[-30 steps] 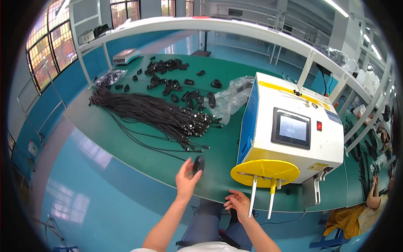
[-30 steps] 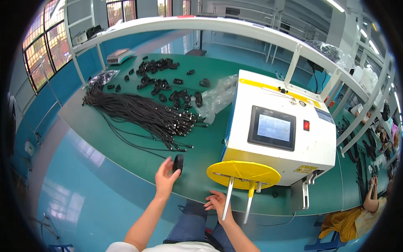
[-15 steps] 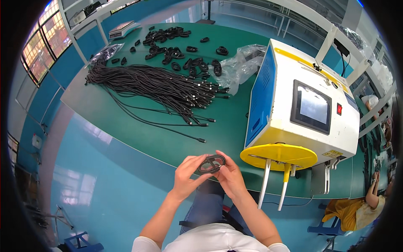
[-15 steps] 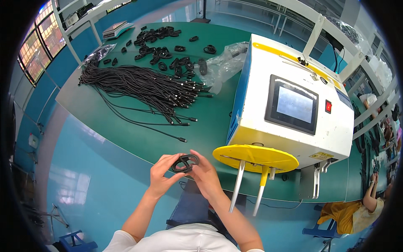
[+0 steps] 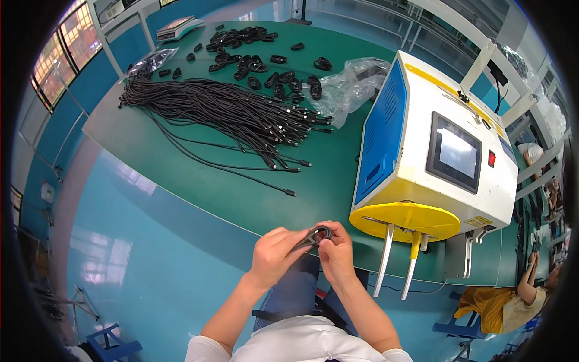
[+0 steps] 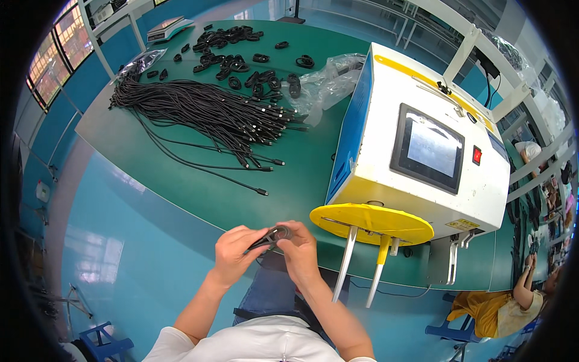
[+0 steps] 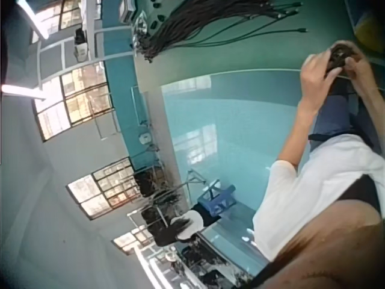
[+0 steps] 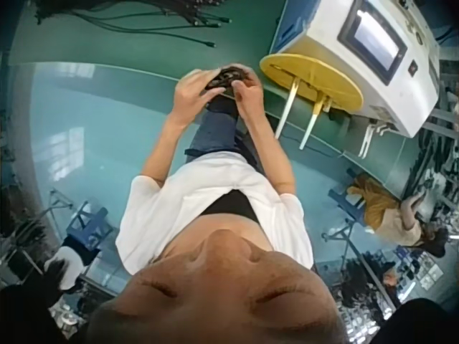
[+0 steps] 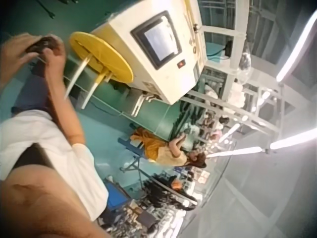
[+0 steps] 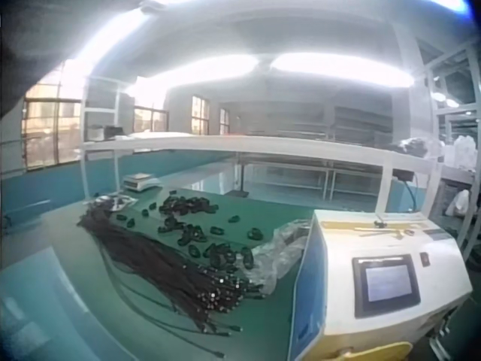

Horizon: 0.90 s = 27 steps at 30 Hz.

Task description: Bundling sets of black wires using a specialized wire bundling machine.

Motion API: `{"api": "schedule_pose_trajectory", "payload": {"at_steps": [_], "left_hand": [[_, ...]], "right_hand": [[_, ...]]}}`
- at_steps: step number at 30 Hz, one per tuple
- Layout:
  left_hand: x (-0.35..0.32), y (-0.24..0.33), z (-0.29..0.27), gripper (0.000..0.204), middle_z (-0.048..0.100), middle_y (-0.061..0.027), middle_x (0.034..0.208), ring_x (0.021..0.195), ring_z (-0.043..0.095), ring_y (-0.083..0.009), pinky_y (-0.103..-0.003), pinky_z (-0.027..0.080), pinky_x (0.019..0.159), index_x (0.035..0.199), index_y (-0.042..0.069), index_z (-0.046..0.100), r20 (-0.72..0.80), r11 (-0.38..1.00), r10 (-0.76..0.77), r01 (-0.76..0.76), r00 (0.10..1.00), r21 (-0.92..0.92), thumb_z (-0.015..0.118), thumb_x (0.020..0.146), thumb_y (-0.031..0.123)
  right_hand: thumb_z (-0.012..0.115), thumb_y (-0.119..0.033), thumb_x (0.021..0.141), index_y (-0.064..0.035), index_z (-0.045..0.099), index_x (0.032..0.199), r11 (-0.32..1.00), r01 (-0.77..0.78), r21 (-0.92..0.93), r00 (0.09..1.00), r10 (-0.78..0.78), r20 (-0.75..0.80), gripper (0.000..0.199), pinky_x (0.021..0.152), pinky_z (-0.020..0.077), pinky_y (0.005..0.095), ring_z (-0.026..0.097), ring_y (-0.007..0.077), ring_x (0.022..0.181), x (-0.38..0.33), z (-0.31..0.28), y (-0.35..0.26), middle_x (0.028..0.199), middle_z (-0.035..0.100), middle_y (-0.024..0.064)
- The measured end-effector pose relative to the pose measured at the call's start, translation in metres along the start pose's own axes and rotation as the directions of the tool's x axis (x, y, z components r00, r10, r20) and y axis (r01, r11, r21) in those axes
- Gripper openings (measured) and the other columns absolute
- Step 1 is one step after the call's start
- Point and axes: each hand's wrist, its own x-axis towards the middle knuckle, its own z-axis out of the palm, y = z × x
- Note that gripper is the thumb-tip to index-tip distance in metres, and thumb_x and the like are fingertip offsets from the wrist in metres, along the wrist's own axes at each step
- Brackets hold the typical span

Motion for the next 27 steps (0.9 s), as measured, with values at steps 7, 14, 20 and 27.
{"api": "schedule_pose_trajectory", "payload": {"at_steps": [7, 14, 20, 27], "left_hand": [[0.007, 0.014, 0.002, 0.052, 0.063, -0.0133, 0.107, 0.09, 0.063, -0.0222, -0.031, 0.055, 0.074, 0.116, 0.003, 0.061, 0.018, 0.926, -0.284, 0.279, 0.959, -0.253, 0.077, 0.066, 0.003], [0.002, 0.013, 0.001, 0.045, 0.06, -0.0159, 0.116, 0.093, 0.063, -0.0214, -0.03, 0.053, 0.083, 0.119, 0.004, 0.06, 0.069, 0.803, -0.418, 0.404, 0.906, -0.437, 0.069, 0.075, -0.002], [-0.007, 0.009, 0.017, 0.035, 0.061, -0.0165, 0.118, 0.096, 0.064, -0.0223, -0.029, 0.051, 0.083, 0.113, 0.002, 0.064, -0.104, 0.868, -0.359, 0.292, 0.927, -0.401, 0.066, 0.078, -0.002], [-0.005, 0.017, 0.029, 0.033, 0.062, -0.0157, 0.114, 0.098, 0.063, -0.0225, -0.028, 0.052, 0.081, 0.11, 0.001, 0.065, -0.167, 0.927, -0.289, 0.232, 0.943, -0.294, 0.068, 0.077, -0.001]], "right_hand": [[0.053, 0.007, 0.08, -0.0009, 0.055, 0.112, 0.999, -0.018, -0.044, 0.996, 0.014, -0.09, 0.033, 0.094, 0.0435, 0.0308, 0.056, 0.0163, 0.105, 0.0, 0.012, -0.007, 0.109, 0.06, 0.0098], [0.052, 0.003, 0.086, -0.0008, 0.051, 0.117, 0.999, 0.032, 0.031, 0.995, -0.028, -0.099, 0.032, 0.097, 0.0408, 0.0335, 0.055, 0.0198, 0.107, 0.004, 0.011, -0.012, 0.114, 0.057, 0.0128], [0.062, -0.015, 0.087, -0.0041, 0.048, 0.122, 0.997, 0.051, 0.065, 0.994, -0.044, -0.097, 0.039, 0.101, 0.0389, 0.0352, 0.054, 0.0205, 0.109, 0.004, 0.021, -0.007, 0.117, 0.057, 0.0119], [0.062, -0.01, 0.086, -0.0044, 0.046, 0.123, 0.933, 0.034, 0.358, 0.996, 0.0, -0.093, 0.041, 0.098, 0.0401, 0.0353, 0.05, 0.0204, 0.112, 0.0, 0.023, -0.002, 0.118, 0.054, 0.0113]]}}
